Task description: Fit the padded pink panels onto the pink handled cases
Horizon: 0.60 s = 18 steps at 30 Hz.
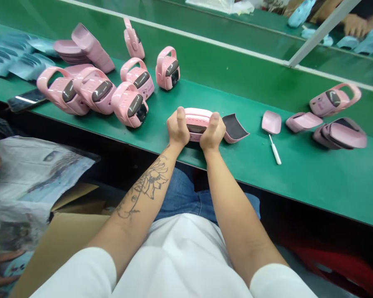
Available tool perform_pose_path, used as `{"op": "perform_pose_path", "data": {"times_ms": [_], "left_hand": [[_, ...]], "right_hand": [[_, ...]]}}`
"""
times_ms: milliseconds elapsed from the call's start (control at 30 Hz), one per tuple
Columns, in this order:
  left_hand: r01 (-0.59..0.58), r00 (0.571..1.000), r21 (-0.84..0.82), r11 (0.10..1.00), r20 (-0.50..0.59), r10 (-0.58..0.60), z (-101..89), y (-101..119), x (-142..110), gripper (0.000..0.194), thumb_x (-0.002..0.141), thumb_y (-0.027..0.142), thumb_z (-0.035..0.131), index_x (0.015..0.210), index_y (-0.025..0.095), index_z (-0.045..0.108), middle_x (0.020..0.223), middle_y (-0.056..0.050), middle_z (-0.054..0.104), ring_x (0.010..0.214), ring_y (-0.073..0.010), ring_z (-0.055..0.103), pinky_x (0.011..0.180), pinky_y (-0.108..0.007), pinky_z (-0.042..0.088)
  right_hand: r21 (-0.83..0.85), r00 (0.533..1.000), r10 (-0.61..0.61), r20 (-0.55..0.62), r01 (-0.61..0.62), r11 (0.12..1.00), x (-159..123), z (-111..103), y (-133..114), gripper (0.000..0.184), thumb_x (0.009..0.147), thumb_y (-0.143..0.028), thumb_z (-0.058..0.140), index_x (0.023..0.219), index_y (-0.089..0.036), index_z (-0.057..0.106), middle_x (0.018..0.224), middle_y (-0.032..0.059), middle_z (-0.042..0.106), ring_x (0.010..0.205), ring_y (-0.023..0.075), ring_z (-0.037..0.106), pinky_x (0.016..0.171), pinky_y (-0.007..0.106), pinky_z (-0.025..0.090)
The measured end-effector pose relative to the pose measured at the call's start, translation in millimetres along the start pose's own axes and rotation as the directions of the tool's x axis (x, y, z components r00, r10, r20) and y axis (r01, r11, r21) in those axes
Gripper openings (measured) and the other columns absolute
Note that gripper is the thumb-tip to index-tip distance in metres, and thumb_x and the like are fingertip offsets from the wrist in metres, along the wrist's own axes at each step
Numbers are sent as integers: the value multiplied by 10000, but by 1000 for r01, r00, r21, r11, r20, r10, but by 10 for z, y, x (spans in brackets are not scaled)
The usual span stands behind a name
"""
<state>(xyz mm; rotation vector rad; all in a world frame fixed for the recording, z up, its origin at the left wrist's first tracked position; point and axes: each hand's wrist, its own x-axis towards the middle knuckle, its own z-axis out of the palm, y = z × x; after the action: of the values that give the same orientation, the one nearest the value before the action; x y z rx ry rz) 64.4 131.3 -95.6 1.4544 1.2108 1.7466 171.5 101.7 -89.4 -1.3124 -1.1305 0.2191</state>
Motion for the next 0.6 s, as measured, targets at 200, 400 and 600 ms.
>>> {"op": "perform_pose_path", "data": {"times_ms": [200, 400, 600], "left_hand": [[-110, 992, 115, 987, -54, 117, 18, 74, 47, 674, 1132, 597, 320, 569, 247, 446, 563, -26, 519, 557, -177, 472, 613, -362, 356], [-55, 989, 145, 988, -127, 74, 103, 65, 12, 650, 1134, 590, 345, 593, 256, 481, 592, -28, 551, 588, -190, 529, 673, -360, 427], [212, 977, -125, 969, 6, -212, 21, 107, 85, 660, 1069, 727, 384, 688, 228, 589, 708, -65, 679, 762, -218, 684, 798, -355, 556]], "right_hand": [[-6, 1000, -19, -16, 19, 1000, 30, 22, 19, 717, 1051, -798, 232, 790, -234, 589, 788, 28, 643, 788, 207, 642, 817, 392, 526], [11, 998, 55, 10, -55, 998, 95, 44, 67, 663, 1058, -759, 227, 733, -258, 514, 770, 7, 570, 812, 206, 603, 893, 411, 514], [160, 951, 308, 26, -308, 938, 189, 47, -82, 695, 1037, -773, 295, 669, -246, 560, 679, 3, 607, 758, 199, 621, 845, 368, 524]]}}
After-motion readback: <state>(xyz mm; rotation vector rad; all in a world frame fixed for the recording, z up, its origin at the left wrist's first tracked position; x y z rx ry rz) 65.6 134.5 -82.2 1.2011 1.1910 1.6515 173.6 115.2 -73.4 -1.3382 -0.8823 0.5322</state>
